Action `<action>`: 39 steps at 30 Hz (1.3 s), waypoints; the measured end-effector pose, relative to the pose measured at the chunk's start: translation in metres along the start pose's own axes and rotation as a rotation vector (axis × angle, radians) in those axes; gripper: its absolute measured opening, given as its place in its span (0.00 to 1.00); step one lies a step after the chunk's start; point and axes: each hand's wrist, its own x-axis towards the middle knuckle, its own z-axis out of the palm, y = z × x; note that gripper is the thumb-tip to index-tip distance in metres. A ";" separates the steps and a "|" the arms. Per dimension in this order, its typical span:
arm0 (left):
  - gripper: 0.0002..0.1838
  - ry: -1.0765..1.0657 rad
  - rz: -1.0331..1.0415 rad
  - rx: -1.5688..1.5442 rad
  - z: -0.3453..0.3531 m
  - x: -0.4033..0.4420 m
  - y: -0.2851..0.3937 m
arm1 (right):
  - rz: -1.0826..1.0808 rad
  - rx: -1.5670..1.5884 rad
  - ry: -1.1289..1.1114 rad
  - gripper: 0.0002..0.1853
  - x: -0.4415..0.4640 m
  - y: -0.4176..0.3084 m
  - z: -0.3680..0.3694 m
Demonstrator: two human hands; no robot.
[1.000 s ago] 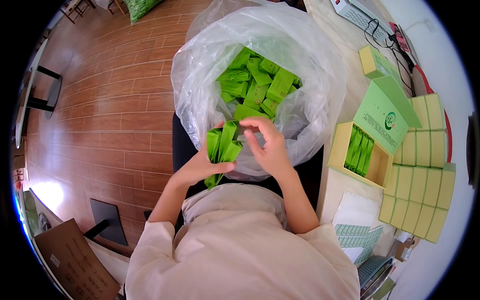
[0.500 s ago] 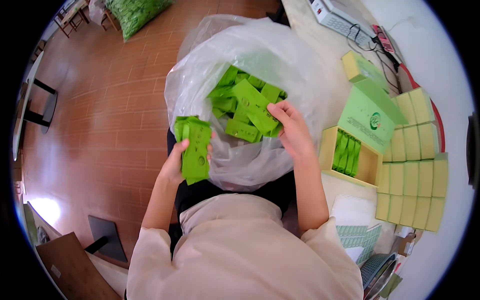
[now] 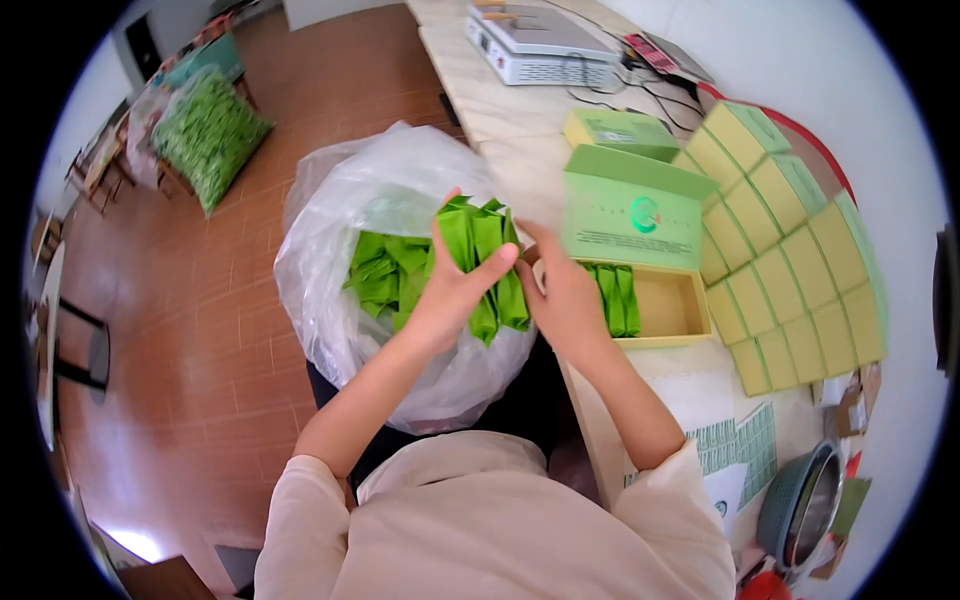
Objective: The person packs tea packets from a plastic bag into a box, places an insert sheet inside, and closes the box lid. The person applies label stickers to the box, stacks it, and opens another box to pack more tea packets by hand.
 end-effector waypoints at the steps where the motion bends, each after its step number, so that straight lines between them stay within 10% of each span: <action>1: 0.46 -0.034 -0.013 0.013 0.015 0.006 -0.005 | -0.072 0.018 0.096 0.22 -0.004 0.010 -0.015; 10: 0.43 -0.353 0.131 0.250 0.138 0.058 -0.079 | 0.305 0.595 0.211 0.21 -0.032 0.095 -0.115; 25: 0.32 -0.299 0.312 0.933 0.165 0.078 -0.158 | 0.410 0.809 0.231 0.21 -0.036 0.201 -0.123; 39: 0.15 -0.196 0.545 1.278 0.152 0.082 -0.163 | 0.311 0.376 0.130 0.18 -0.033 0.206 -0.112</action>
